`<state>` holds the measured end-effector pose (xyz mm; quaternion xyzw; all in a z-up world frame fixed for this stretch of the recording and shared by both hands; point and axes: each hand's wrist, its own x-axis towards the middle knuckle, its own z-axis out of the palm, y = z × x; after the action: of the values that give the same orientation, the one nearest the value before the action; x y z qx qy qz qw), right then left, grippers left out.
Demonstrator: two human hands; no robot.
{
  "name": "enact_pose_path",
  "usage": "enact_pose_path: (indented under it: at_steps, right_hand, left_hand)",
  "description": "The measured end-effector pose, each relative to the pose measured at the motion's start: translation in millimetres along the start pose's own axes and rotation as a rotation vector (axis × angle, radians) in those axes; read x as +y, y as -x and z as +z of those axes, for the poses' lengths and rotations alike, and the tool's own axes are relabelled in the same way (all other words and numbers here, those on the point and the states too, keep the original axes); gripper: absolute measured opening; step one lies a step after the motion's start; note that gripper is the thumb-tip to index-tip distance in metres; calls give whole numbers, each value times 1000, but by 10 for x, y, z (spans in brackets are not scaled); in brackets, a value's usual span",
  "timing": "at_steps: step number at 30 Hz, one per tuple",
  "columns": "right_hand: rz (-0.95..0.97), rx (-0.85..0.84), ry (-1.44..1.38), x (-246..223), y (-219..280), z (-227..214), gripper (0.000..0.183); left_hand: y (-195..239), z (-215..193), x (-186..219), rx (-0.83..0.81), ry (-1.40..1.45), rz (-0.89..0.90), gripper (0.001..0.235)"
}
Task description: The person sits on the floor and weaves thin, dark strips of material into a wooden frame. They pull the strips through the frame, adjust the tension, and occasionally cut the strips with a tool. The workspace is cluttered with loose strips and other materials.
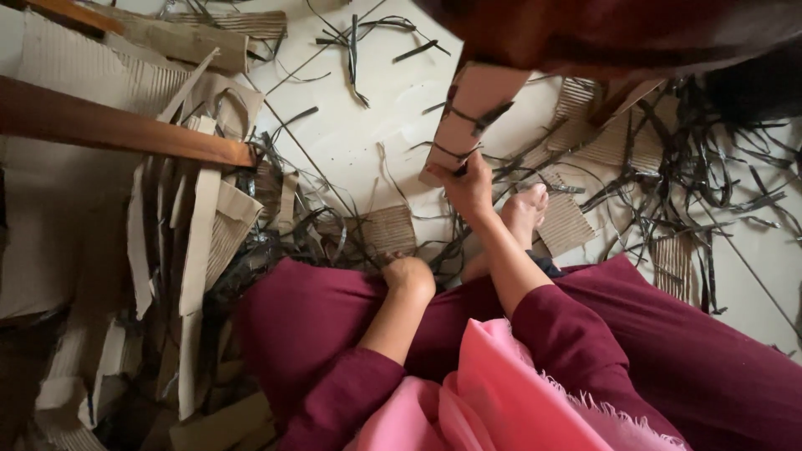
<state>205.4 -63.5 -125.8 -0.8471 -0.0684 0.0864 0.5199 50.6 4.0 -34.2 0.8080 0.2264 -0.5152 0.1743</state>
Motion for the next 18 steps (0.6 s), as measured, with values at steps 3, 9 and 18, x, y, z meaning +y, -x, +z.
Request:
enact_pose_path:
  at_steps: [3,9,18]
  right_hand:
    - [-48,23,23,-19,18,10,55]
    - [-113,15,68,-22,-24,-51,60]
    - [-221,34,205,82,291,-342,48]
  left_hand:
    - [190,-130,-33,49,50,13,49]
    - [121,-43,0,134,198,4,46]
    - [-425,219,103,159,359,113,42]
